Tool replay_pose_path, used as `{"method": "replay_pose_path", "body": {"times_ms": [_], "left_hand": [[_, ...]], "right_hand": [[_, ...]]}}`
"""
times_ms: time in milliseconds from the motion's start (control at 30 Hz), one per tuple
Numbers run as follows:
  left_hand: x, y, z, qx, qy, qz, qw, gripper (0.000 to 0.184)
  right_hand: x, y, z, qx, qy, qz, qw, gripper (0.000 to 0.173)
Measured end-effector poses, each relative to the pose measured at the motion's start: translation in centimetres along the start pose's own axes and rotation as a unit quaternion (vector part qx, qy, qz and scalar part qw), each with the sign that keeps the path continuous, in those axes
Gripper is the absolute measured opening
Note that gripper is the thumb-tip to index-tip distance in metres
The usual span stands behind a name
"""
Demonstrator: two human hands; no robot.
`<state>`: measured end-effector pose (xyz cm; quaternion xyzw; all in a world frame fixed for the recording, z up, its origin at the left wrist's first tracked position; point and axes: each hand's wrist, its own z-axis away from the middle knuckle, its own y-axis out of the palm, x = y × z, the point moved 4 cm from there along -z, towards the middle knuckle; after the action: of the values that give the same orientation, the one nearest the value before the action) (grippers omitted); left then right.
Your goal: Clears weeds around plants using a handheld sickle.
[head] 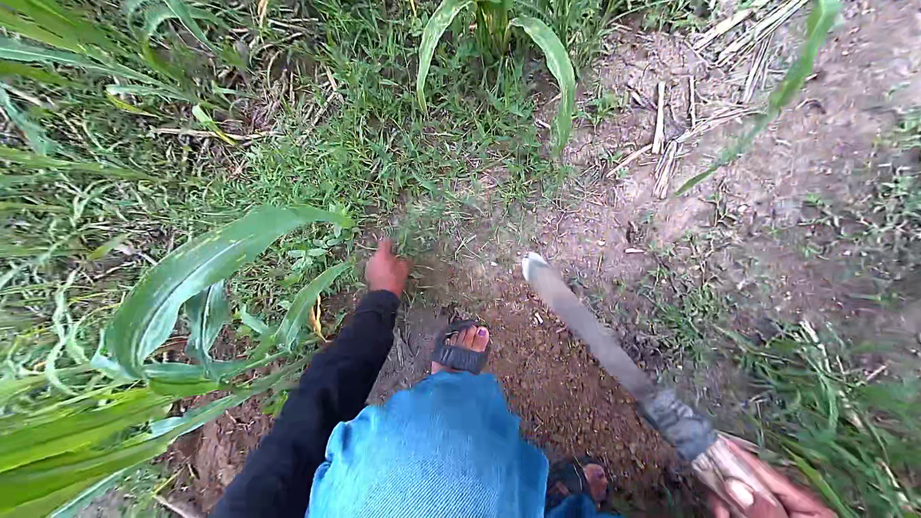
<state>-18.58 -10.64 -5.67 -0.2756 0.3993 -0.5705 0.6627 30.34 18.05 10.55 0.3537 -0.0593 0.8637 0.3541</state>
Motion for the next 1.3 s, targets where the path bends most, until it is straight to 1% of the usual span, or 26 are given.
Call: {"method": "replay_pose_path", "body": {"times_ms": [67, 100, 167, 200, 267, 300, 367, 433, 467, 500, 567, 633, 667, 700, 733, 767, 833, 867, 933, 1000, 1067, 1100, 1133, 1167, 1233, 1300], "left_hand": [[2.2, -1.2, -0.8, -0.045, 0.004, 0.069, 0.997, 0.060], [2.3, -1.4, -0.9, -0.055, 0.015, 0.099, 0.993, 0.060], [0.7, -1.1, -0.8, -0.041, 0.036, 0.141, 0.989, 0.057], [-0.5, -0.5, -0.9, -0.025, 0.048, 0.122, 0.991, 0.055], [-3.9, 0.6, -1.4, 0.020, 0.082, 0.004, 0.996, 0.056], [-5.3, 1.3, -1.5, 0.043, 0.094, -0.056, 0.993, 0.058], [-6.6, 2.6, -1.3, 0.076, 0.109, -0.127, 0.983, 0.060], [-6.5, 2.5, -1.7, 0.091, 0.110, -0.151, 0.978, 0.061], [-6.4, 2.4, -1.9, 0.093, 0.106, -0.132, 0.981, 0.059], [-6.3, 2.1, -2.1, 0.090, 0.095, -0.091, 0.987, 0.056], [-6.0, 1.6, -2.6, 0.053, 0.063, 0.059, 0.995, 0.049], [-6.9, 1.0, -2.5, 0.007, 0.040, 0.231, 0.972, 0.052], [-7.9, 0.9, -2.3, -0.004, 0.043, 0.276, 0.960, 0.053], [-9.2, 0.8, -2.5, -0.004, 0.055, 0.280, 0.958, 0.053], [-10.5, 1.0, -3.0, 0.006, 0.075, 0.240, 0.968, 0.051], [-11.7, 1.3, -3.5, 0.026, 0.099, 0.177, 0.979, 0.050], [-14.0, 2.9, -4.2, 0.069, 0.146, 0.061, 0.985, 0.050], [-15.0, 3.6, -4.5, 0.070, 0.171, 0.019, 0.983, 0.052], [-16.3, 4.0, -5.3, 0.059, 0.194, -0.027, 0.979, 0.056], [-15.8, 4.4, -5.0, 0.082, 0.171, -0.016, 0.982, 0.053], [-15.1, 4.0, -5.4, 0.095, 0.147, 0.012, 0.985, 0.044], [-14.4, 3.8, -5.5, 0.102, 0.132, 0.033, 0.985, 0.043], [-13.7, 3.8, -5.5, 0.099, 0.122, 0.057, 0.986, 0.043], [-13.3, 3.9, -5.5, 0.090, 0.115, 0.079, 0.986, 0.043], [-12.8, 4.0, -5.8, 0.068, 0.097, 0.143, 0.983, 0.044], [-11.9, 4.5, -6.3, 0.035, 0.080, 0.234, 0.968, 0.045]], "right_hand": [[-0.1, 5.0, -4.5, 0.006, 0.090, -0.025, 0.996, 0.049], [-0.4, 8.1, -7.6, -0.001, 0.123, -0.027, 0.992, 0.051], [-0.8, 14.3, -13.5, 0.002, 0.159, -0.019, 0.987, 0.050], [-1.2, 16.8, -15.6, -0.001, 0.154, -0.019, 0.988, 0.050], [-2.0, 19.4, -17.7, -0.001, 0.122, -0.026, 0.992, 0.055], [-2.3, 19.3, -17.7, 0.000, 0.113, -0.034, 0.993, 0.056], [-1.9, 17.3, -16.1, -0.009, 0.114, -0.047, 0.992, 0.054], [-0.9, 14.2, -13.1, -0.024, 0.123, -0.061, 0.990, 0.052], [-0.4, 12.3, -10.9, -0.035, 0.131, -0.067, 0.989, 0.053], [0.2, 10.5, -8.5, -0.044, 0.135, -0.070, 0.987, 0.051], [1.0, 7.2, -4.2, -0.047, 0.128, -0.081, 0.987, 0.043], [0.7, 5.6, -1.8, -0.031, 0.124, -0.120, 0.985, 0.038], [0.6, 5.9, -1.7, -0.027, 0.128, -0.135, 0.982, 0.039], [0.5, 6.8, -2.8, -0.033, 0.135, -0.140, 0.980, 0.041], [0.4, 8.3, -5.1, -0.044, 0.140, -0.132, 0.980, 0.045], [0.1, 10.2, -8.3, -0.053, 0.141, -0.118, 0.981, 0.050], [0.1, 14.5, -14.5, -0.063, 0.123, -0.097, 0.986, 0.049], [0.1, 16.1, -16.6, -0.074, 0.100, -0.096, 0.988, 0.048], [-0.4, 17.5, -18.3, -0.070, 0.063, -0.096, 0.991, 0.049], [-0.8, 16.8, -17.1, -0.067, 0.028, -0.060, 0.996, 0.054], [0.4, 15.4, -15.5, -0.071, -0.052, 0.054, 0.995, 0.062], [0.7, 14.3, -14.2, -0.072, -0.081, 0.115, 0.987, 0.064], [0.9, 13.0, -12.7, -0.073, -0.093, 0.144, 0.982, 0.064], [0.9, 11.6, -11.3, -0.077, -0.085, 0.135, 0.984, 0.063], [0.7, 9.0, -8.9, -0.073, -0.034, 0.063, 0.995, 0.059], [0.5, 7.4, -7.2, -0.057, 0.022, -0.005, 0.998, 0.052]]}}
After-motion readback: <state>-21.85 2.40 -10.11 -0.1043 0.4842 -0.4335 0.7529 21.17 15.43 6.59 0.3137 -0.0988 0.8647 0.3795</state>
